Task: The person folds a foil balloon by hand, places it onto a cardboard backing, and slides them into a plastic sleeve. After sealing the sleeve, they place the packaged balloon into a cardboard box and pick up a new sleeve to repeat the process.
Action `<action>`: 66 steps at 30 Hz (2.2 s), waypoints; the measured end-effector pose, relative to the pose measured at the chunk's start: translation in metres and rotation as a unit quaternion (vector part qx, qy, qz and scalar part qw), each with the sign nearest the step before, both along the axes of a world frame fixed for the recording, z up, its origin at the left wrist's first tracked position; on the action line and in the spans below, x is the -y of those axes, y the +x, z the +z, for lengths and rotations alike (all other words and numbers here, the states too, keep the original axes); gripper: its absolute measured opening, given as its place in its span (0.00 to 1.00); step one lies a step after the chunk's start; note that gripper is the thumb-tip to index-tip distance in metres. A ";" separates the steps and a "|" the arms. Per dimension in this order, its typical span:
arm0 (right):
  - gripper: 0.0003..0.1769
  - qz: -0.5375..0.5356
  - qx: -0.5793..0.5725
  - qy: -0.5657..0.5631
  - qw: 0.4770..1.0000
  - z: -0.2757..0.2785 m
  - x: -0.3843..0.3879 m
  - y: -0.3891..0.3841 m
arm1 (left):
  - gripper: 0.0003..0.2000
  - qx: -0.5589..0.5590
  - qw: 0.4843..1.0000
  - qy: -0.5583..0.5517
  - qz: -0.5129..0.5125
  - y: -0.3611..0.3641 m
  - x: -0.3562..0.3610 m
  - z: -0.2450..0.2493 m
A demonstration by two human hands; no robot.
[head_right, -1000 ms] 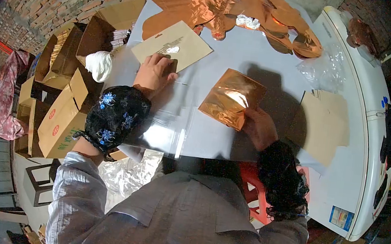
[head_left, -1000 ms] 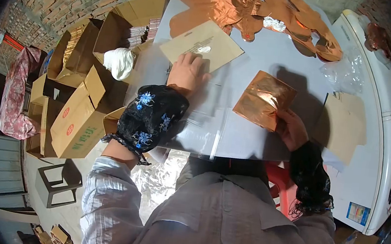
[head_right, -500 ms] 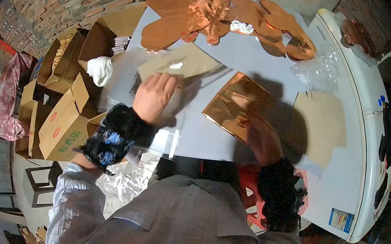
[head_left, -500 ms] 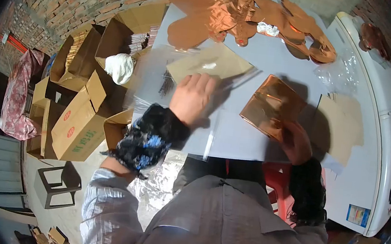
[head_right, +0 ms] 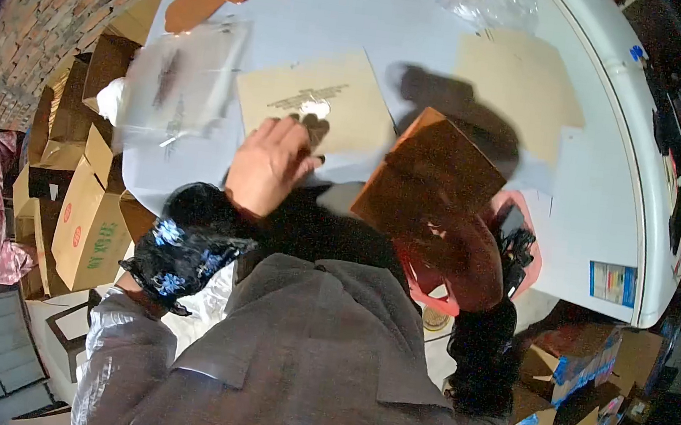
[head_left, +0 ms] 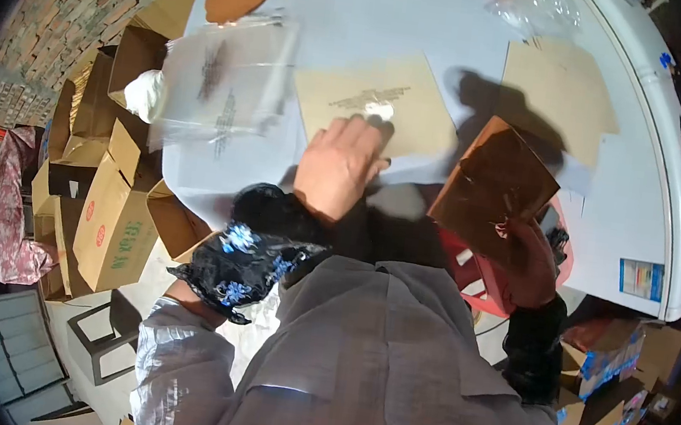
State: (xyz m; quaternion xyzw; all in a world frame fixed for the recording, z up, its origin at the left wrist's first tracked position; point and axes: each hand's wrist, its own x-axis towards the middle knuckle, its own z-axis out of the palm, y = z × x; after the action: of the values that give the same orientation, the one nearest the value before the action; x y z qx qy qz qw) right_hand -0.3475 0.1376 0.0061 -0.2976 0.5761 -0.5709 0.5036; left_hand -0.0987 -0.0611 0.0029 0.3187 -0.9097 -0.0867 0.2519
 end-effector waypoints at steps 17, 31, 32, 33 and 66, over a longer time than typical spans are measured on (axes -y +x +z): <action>0.04 0.000 0.257 0.112 0.960 -0.039 -0.001 0.041 | 0.07 -0.051 0.997 -0.001 -0.051 0.002 0.011 -0.011; 0.08 -0.018 0.322 0.046 0.946 -0.029 0.026 0.054 | 0.11 0.028 0.999 -0.011 -0.037 -0.006 -0.003 0.033; 0.09 -0.028 0.313 0.037 0.949 -0.026 0.030 0.056 | 0.14 0.044 0.998 -0.027 -0.036 -0.007 -0.005 0.037; 0.09 -0.039 0.305 0.029 0.951 -0.024 0.033 0.058 | 0.14 0.045 0.998 -0.039 -0.034 -0.008 -0.007 0.037; 0.16 0.053 0.016 -0.163 0.985 -0.062 0.110 0.049 | 0.13 -0.045 0.997 0.004 -0.056 -0.060 -0.042 0.023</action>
State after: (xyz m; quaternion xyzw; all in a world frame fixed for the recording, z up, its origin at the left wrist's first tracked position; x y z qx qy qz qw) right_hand -0.2984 0.0277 -0.0563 -0.3962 0.4509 -0.6345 0.4871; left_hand -0.1590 -0.0188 0.0256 0.2635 -0.9135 -0.1184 0.2865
